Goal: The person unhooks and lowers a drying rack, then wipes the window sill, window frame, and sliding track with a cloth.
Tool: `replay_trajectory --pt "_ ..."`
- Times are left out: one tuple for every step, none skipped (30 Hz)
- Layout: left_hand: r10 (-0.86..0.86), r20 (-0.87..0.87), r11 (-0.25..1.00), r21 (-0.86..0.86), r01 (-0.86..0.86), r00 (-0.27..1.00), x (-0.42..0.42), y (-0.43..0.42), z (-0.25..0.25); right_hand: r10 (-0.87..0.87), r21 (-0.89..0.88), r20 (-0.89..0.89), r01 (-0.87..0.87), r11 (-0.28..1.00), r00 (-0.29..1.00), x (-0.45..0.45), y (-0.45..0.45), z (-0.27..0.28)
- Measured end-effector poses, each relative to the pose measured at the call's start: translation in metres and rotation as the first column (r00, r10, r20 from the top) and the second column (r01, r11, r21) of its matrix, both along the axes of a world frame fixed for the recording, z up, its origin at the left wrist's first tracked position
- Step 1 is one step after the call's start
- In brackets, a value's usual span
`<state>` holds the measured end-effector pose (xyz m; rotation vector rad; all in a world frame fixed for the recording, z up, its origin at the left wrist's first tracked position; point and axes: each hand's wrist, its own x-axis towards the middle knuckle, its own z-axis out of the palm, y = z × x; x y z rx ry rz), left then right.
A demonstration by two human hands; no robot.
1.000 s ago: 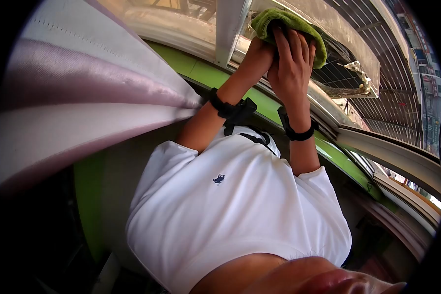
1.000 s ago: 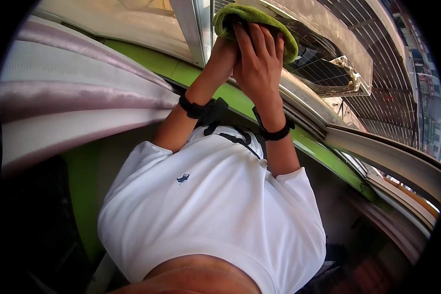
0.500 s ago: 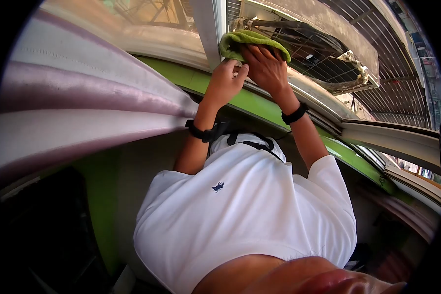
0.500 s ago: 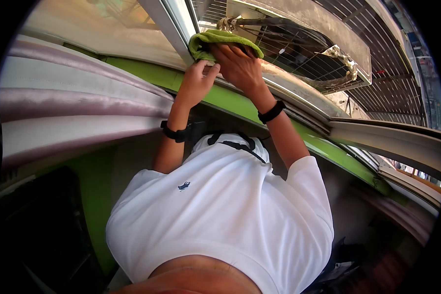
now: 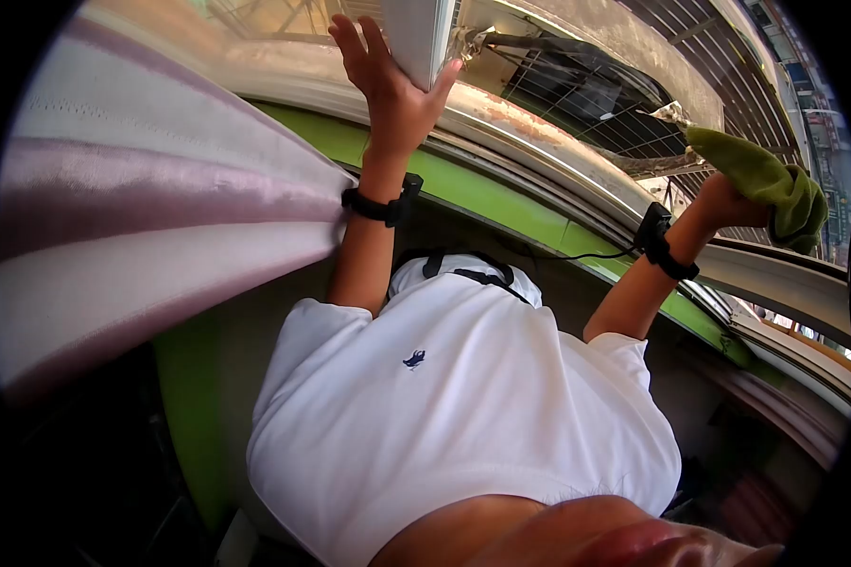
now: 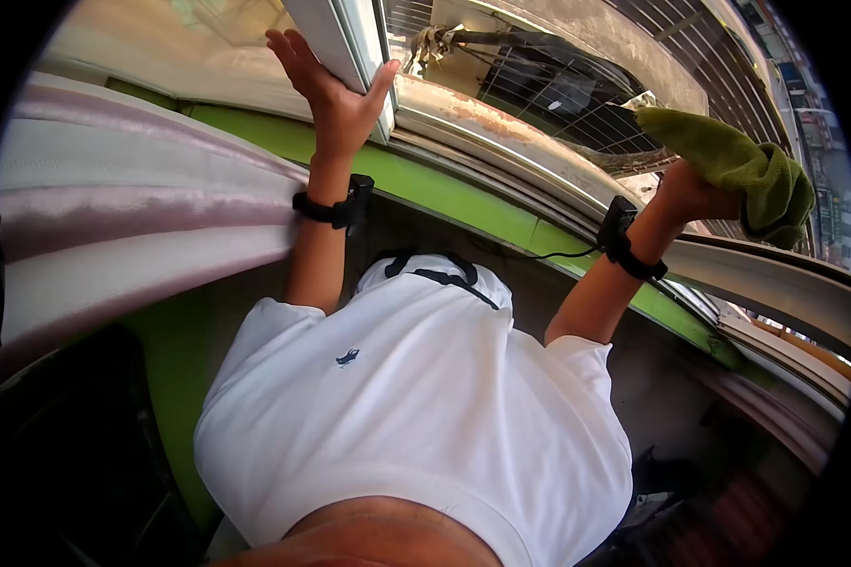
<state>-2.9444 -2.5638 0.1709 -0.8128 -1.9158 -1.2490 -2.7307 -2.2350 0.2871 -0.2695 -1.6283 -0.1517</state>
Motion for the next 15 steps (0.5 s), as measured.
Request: replay_trajectory --pt "0.029 -0.02 1.0 -0.007 -0.029 0.999 -0.001 0.002 -0.002 0.11 -0.091 -0.076 -0.117 0.989 0.991 -0.006 -0.005 -0.01" --pt "0.022 -0.011 0.999 0.031 -0.022 1.0 -0.002 0.006 -0.005 0.213 -0.163 -0.171 -0.241 0.957 0.962 -0.013 -0.009 -0.021" --pt "0.014 -0.009 0.999 0.031 -0.013 1.0 -0.002 0.006 -0.006 0.238 -0.118 -0.111 -0.25 0.961 0.965 -0.023 -0.025 -0.027" --pt "0.028 -0.006 0.999 0.031 -0.028 1.0 -0.001 0.007 -0.005 0.262 -0.074 -0.049 -0.265 0.961 0.964 -0.033 -0.041 -0.034" --pt "0.041 -0.004 0.999 0.032 -0.041 0.999 0.001 0.008 -0.005 0.246 -0.06 0.012 -0.245 0.968 0.969 -0.044 -0.058 -0.045" --pt "0.025 -0.006 0.999 0.03 -0.025 1.0 0.003 0.009 -0.006 0.213 -0.056 0.121 -0.207 0.977 0.97 -0.056 -0.081 -0.064" --pt "0.028 0.011 0.999 0.041 -0.029 1.0 0.005 0.01 -0.008 0.181 -0.052 0.244 -0.173 0.983 0.953 -0.065 -0.102 -0.085" --pt "0.033 0.03 0.998 0.049 -0.034 0.999 0.007 0.011 -0.008 0.162 -0.043 0.364 -0.157 0.987 0.917 -0.073 -0.12 -0.107" --pt "0.015 0.027 0.999 0.045 -0.016 1.0 0.008 0.011 -0.008 0.179 -0.045 0.485 -0.18 0.983 0.856 -0.078 -0.135 -0.129" --pt "0.018 0.022 0.999 0.036 -0.018 1.0 0.009 0.011 -0.01 0.189 -0.032 0.592 -0.211 0.977 0.784 -0.082 -0.143 -0.151" --pt "0.018 0.019 0.999 0.029 -0.018 1.0 0.009 0.013 -0.013 0.191 -0.024 0.69 -0.241 0.97 0.698 -0.084 -0.144 -0.175" --pt "0.025 0.007 1.0 0.004 -0.025 1.0 0.009 0.013 -0.015 0.174 -0.026 0.688 -0.216 0.976 0.704 -0.083 -0.144 -0.18" --pt "0.023 0.0 1.0 0.0 -0.023 1.0 0.009 0.013 -0.016 0.199 -0.021 0.65 -0.245 0.969 0.733 -0.081 -0.142 -0.184" --pt "0.026 -0.003 1.0 0.0 -0.026 1.0 0.01 0.013 -0.019 0.222 -0.006 0.61 -0.276 0.961 0.76 -0.078 -0.137 -0.188" --pt "0.027 0.001 1.0 -0.005 -0.027 1.0 0.01 0.013 -0.019 0.207 -0.008 0.612 -0.255 0.967 0.763 -0.073 -0.128 -0.189"
